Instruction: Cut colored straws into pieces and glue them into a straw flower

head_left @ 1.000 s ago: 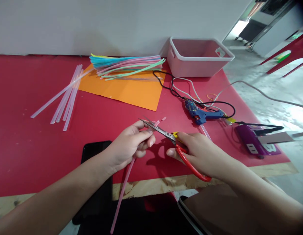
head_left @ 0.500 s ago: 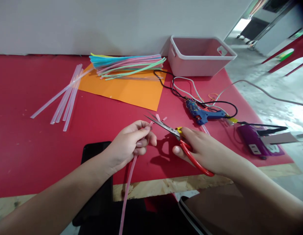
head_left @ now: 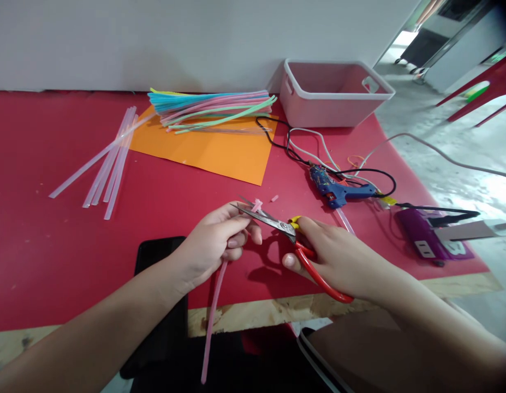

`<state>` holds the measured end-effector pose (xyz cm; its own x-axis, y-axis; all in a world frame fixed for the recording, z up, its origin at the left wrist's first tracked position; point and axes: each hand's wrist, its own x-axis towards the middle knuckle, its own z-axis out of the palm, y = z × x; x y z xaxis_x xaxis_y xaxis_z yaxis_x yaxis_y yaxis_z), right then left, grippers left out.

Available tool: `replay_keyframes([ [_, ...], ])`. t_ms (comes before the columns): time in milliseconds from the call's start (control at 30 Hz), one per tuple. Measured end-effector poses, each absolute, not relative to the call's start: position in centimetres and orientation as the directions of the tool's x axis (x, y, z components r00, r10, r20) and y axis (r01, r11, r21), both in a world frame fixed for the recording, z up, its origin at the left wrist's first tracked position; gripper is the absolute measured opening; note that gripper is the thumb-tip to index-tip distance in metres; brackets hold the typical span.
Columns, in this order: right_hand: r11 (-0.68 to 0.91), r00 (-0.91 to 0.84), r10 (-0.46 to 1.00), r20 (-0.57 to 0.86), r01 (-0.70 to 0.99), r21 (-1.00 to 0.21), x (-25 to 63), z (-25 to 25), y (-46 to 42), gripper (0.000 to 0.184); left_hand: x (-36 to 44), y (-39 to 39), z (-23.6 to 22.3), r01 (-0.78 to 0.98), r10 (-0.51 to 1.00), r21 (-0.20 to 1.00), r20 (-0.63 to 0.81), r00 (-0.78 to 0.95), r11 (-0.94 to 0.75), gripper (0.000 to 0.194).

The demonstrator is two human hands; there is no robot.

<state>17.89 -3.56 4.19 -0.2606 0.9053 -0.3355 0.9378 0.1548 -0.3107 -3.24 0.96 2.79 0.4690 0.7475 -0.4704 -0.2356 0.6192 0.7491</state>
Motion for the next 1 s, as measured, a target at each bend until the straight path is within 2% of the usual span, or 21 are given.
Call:
replay_keyframes([
  [200,0.157,-0.264,0.901,-0.345,0.939,-0.308,18.01,4.00,-3.42,0.040,-2.98,0.88,2.85,-0.213,0.752,0.766,-0.465,0.467,0.606,0.004],
  [1000,0.164,-0.257,0.894,-0.368,0.950,-0.264,17.81,3.90,-3.13,0.045,-3.04,0.98,2.62,-0.209,0.750,0.769,-0.461,0.474,0.604,0.005],
])
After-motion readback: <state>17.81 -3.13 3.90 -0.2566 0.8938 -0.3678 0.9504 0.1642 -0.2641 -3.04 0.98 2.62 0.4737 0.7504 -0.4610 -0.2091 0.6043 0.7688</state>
